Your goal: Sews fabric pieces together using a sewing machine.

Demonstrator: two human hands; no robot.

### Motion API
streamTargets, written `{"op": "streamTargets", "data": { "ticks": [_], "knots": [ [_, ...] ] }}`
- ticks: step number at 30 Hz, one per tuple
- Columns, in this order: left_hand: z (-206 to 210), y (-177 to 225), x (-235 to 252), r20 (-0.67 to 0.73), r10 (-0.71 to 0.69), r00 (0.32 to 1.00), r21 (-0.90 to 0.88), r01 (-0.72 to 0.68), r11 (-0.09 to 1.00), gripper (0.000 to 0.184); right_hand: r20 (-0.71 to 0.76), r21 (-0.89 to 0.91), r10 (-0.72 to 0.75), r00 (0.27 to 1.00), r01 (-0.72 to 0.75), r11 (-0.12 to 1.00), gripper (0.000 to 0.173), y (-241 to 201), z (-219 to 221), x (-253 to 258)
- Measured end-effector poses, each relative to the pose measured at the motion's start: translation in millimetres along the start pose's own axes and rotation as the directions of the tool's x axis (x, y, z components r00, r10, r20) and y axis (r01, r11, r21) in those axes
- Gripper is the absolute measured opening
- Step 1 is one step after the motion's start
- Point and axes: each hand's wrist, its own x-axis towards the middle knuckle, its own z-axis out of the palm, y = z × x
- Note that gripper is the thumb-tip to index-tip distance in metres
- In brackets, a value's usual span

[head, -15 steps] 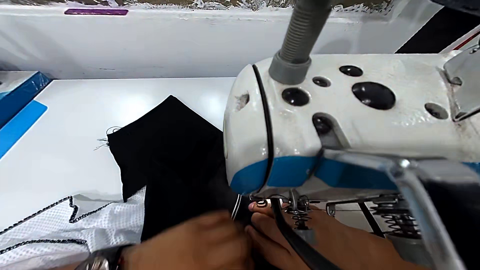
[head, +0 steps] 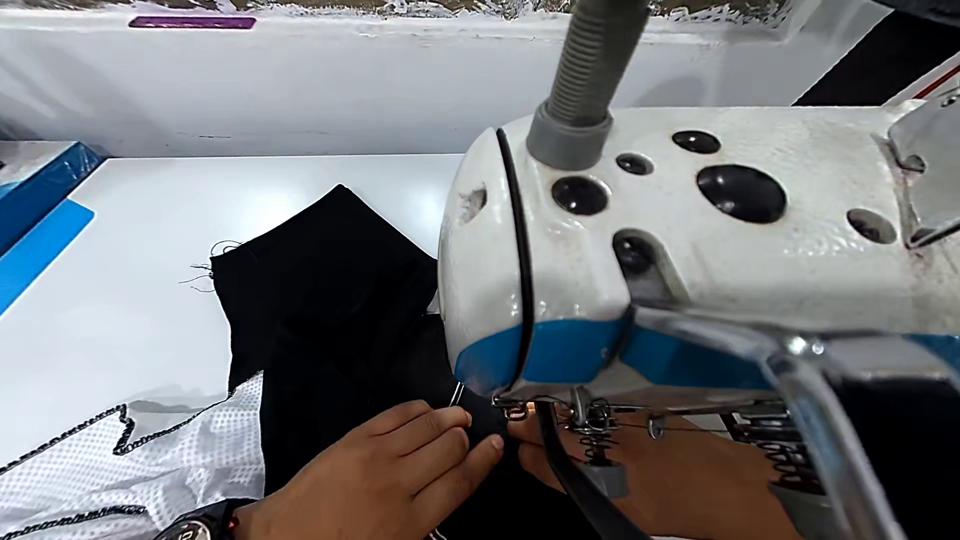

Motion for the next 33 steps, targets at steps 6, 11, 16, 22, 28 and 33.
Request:
{"op": "streamTargets", "data": {
  "ticks": [6, 11, 16, 22, 28, 33],
  "knots": [
    [2, -1, 0, 0.022, -0.033, 0.999, 0.017, 0.033, 0.999, 0.071, 0.051, 0.093, 0.004, 0.999, -0.009, 0.996, 0.021, 2, -6, 1],
    [2, -3, 1, 0.017, -0.047, 0.999, 0.03, 0.047, 0.998, 0.072, 0.064, 0.134, 0.028, 0.998, -0.036, 0.99, 0.022, 6, -3, 3],
    [5, -14, 8, -0.036, -0.021, 0.999, 0.068, 0.024, 0.997, 0.069, 0.012, -0.006, 0.016, 1.0, -0.016, 1.0, 0.023, 13, 0, 3],
    [4, -24, 10, -0.053, -0.015, 0.998, 0.072, 0.019, 0.997, 0.068, 0.046, -0.04, 0.0, 0.999, 0.001, 0.999, 0.026, 18, -3, 4],
    [1, -32, 11, -0.039, -0.011, 0.999, 0.032, 0.012, 0.999, 0.065, 0.058, -0.063, -0.104, 0.993, 0.108, 0.992, 0.026, 43, 60, -13],
    [1, -31, 11, -0.032, -0.017, 0.999, 0.054, 0.019, 0.998, 0.065, 0.029, -0.121, -0.096, 0.995, 0.099, 0.988, 0.028, 47, 59, -19]
  ]
}}
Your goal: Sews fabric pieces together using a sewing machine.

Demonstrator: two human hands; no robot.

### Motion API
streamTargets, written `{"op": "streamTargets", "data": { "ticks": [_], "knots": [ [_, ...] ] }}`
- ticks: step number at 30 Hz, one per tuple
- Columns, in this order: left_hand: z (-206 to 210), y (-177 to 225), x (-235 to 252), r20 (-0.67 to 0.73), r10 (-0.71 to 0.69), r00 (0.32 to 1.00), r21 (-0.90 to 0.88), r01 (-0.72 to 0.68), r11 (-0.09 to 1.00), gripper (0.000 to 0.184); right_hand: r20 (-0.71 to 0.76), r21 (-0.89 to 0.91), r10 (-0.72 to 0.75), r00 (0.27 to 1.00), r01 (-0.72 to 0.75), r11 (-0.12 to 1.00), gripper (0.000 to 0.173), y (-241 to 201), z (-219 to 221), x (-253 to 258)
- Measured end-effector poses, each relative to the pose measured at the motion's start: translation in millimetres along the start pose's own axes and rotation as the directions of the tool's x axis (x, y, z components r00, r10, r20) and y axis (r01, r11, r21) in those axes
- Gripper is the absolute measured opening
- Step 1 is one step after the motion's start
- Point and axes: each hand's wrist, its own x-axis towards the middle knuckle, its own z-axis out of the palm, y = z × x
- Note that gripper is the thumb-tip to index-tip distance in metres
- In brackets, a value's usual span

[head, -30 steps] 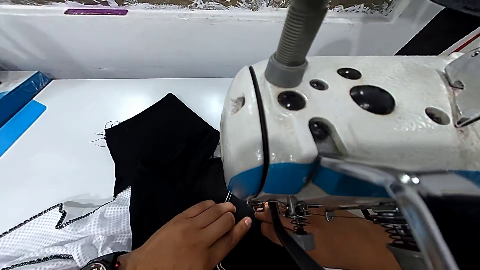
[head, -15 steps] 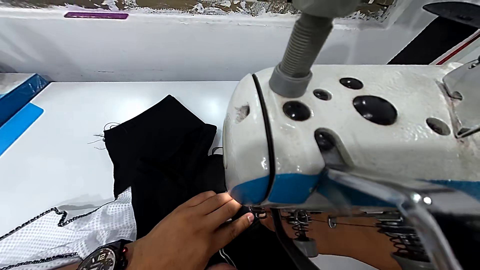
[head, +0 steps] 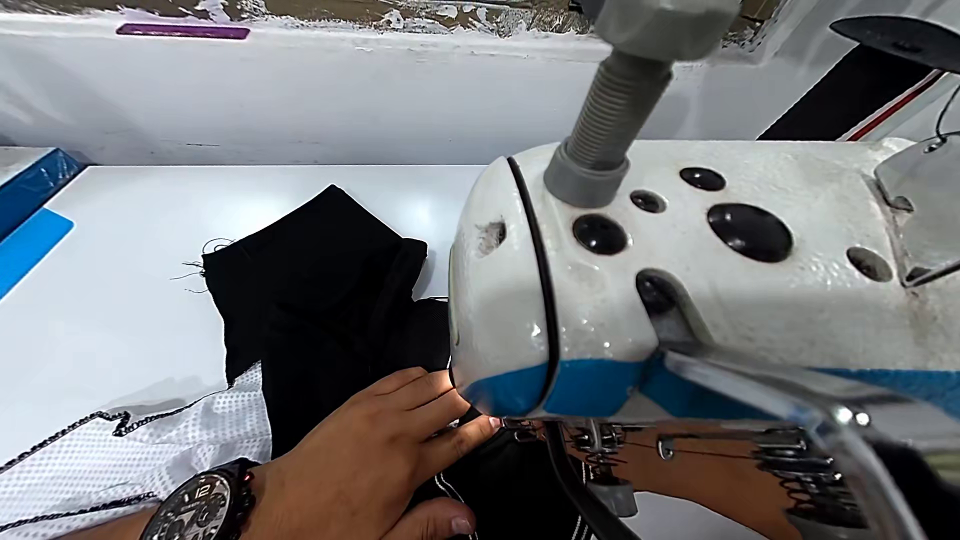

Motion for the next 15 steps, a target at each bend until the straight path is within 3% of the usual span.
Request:
{"op": "streamTargets", "data": {
  "ticks": [6, 15],
  "knots": [
    [1.4, 1.3, -0.1, 0.003, -0.005, 1.0, 0.018, 0.005, 1.0, 0.065, -0.025, -0.096, 0.102, 0.995, -0.104, 0.99, 0.022, -4.8, -3.2, -1.4],
    [2.2, 0.5, -0.1, 0.0, -0.014, 1.0, 0.007, 0.014, 1.0, 0.065, 0.033, 0.122, 0.182, 0.983, -0.185, 0.975, 0.024, 4.3, 3.1, -2.5]
  ]
}}
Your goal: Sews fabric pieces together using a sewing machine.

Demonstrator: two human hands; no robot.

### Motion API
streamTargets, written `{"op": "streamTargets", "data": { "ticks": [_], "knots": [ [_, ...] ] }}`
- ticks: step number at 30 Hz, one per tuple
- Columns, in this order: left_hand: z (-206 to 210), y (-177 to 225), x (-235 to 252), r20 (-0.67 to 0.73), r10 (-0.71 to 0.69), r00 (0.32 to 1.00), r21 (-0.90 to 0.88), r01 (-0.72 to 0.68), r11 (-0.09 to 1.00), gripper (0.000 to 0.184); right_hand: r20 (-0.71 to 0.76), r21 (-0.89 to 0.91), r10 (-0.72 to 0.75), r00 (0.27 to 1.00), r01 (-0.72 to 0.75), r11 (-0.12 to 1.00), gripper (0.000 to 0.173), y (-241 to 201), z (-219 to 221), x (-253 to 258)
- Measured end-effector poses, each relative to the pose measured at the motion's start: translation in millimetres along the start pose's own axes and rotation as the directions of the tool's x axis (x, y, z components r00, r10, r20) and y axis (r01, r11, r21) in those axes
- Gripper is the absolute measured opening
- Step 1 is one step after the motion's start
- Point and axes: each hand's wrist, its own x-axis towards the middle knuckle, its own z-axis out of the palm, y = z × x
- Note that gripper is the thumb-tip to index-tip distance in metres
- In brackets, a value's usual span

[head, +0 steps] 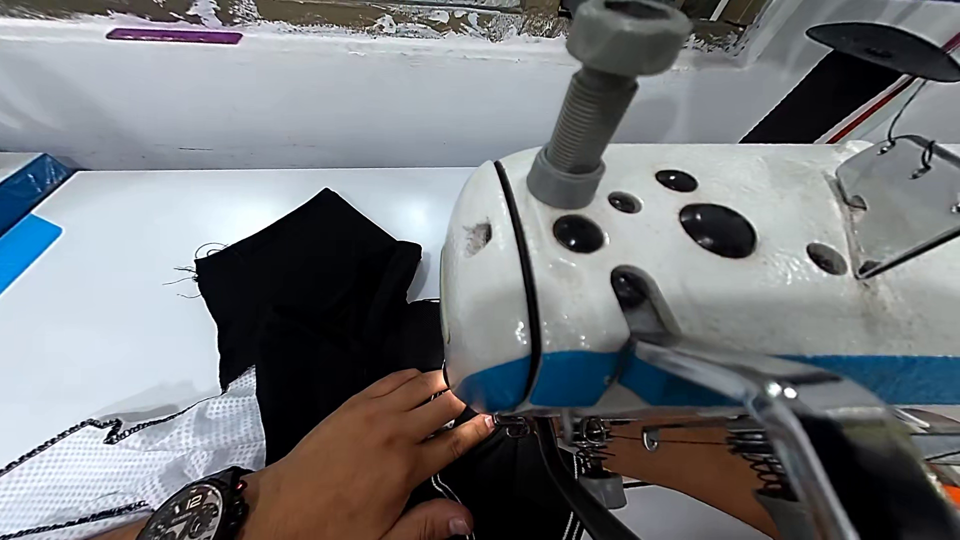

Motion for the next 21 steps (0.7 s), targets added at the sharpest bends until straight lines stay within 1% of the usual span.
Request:
{"op": "streamTargets", "data": {
  "ticks": [3, 7, 9, 13, 16, 18, 20, 21],
  "knots": [
    [-1, 0, 0, 0.002, 0.0, 1.0, -0.007, 0.0, 1.0, 0.065, 0.023, -0.03, 0.017, 1.0, -0.016, 0.999, 0.024, 0, 1, -2],
    [-2, 0, 0, -0.004, 0.004, 1.0, 0.001, -0.004, 1.0, 0.065, 0.083, -0.001, 0.036, 0.996, -0.036, 0.999, 0.027, 1, 4, -2],
    [-1, 0, 0, -0.003, 0.0, 1.0, 0.003, 0.0, 1.0, 0.065, 0.067, 0.024, 0.04, 0.997, -0.042, 0.999, 0.028, 1, 2, -2],
    [-1, 0, -1, -0.003, -0.022, 1.0, -0.006, 0.022, 1.0, 0.065, 0.01, -0.014, 0.013, 1.0, -0.013, 1.0, 0.024, 1, -3, -3],
    [-3, -1, -1, -0.005, -0.031, 1.0, -0.019, 0.031, 0.999, 0.065, 0.031, 0.04, 0.04, 0.999, -0.041, 0.998, 0.026, 1, -1, -4],
    [-3, -2, -1, -0.008, -0.041, 0.999, -0.026, 0.041, 0.999, 0.064, 0.007, 0.076, 0.038, 0.999, -0.039, 0.996, 0.028, 0, 1, -4],
    [-5, -1, 1, 0.01, -0.054, 0.998, -0.023, 0.054, 0.998, 0.064, -0.045, 0.037, 0.01, 0.999, -0.009, 0.999, 0.024, -4, -1, -2],
    [-7, -1, 2, 0.03, -0.059, 0.998, -0.034, 0.06, 0.998, 0.064, -0.061, 0.007, 0.016, 0.998, -0.016, 1.0, 0.023, -12, -9, 1]
  ]
}}
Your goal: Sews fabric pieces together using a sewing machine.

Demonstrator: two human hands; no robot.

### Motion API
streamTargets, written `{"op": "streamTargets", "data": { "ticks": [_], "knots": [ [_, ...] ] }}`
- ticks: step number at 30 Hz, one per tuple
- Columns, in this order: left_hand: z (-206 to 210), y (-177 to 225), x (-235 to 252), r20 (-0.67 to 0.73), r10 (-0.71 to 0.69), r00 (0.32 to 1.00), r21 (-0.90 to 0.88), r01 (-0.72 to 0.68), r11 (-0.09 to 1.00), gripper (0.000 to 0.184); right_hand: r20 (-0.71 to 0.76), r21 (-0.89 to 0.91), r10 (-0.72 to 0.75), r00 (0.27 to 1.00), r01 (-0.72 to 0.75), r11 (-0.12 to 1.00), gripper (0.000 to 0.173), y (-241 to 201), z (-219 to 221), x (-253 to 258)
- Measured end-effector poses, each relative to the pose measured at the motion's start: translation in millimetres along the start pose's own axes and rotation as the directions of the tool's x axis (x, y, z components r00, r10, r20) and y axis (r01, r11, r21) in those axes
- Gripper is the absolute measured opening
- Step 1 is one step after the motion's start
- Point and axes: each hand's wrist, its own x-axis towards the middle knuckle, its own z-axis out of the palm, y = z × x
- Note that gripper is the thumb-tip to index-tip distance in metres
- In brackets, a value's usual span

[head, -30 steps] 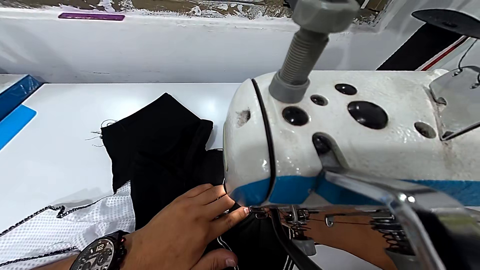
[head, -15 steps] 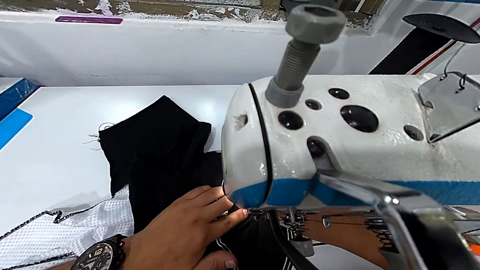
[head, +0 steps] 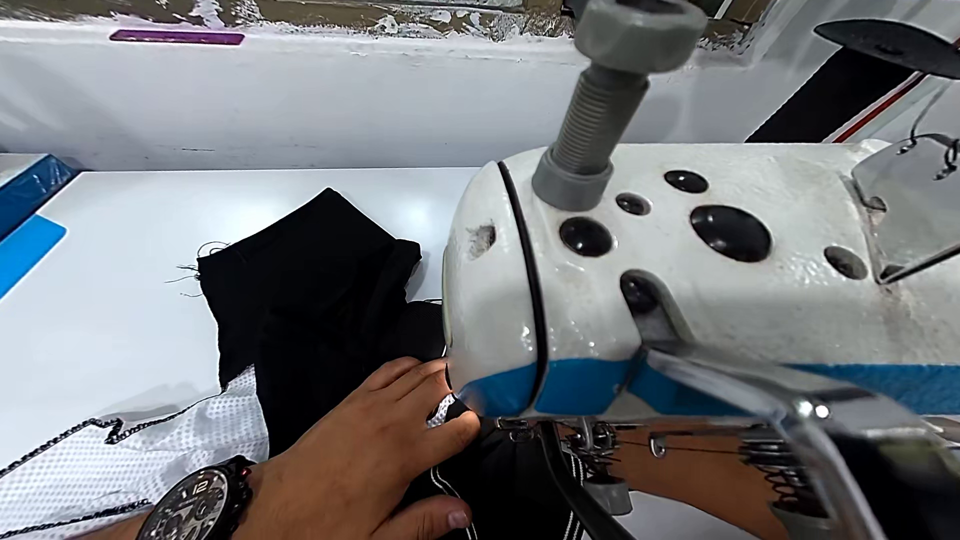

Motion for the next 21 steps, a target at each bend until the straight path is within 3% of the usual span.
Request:
{"op": "streamTargets", "data": {
  "ticks": [4, 10, 15, 21],
  "knots": [
    [-4, -13, 4, 0.054, 0.035, 0.998, -0.095, -0.03, 0.995, 0.065, 0.13, 0.005, 0.209, 0.969, -0.211, 0.977, 0.032, -44, -51, 18],
    [-9, -46, 26, 0.016, 0.218, 0.976, -0.216, -0.209, 0.954, 0.059, 0.128, 0.012, 0.203, 0.971, -0.206, 0.978, 0.046, -53, -27, 15],
    [-12, -64, 46, 0.037, 0.319, 0.947, -0.308, -0.293, 0.905, 0.06, -0.029, -0.05, 0.295, 0.955, -0.296, 0.954, 0.033, -56, -18, 14],
    [-11, -56, 42, 0.021, 0.299, 0.954, -0.298, -0.279, 0.913, 0.064, 0.14, 0.014, 0.288, 0.947, -0.292, 0.956, 0.036, -38, -22, 21]
  ]
}}
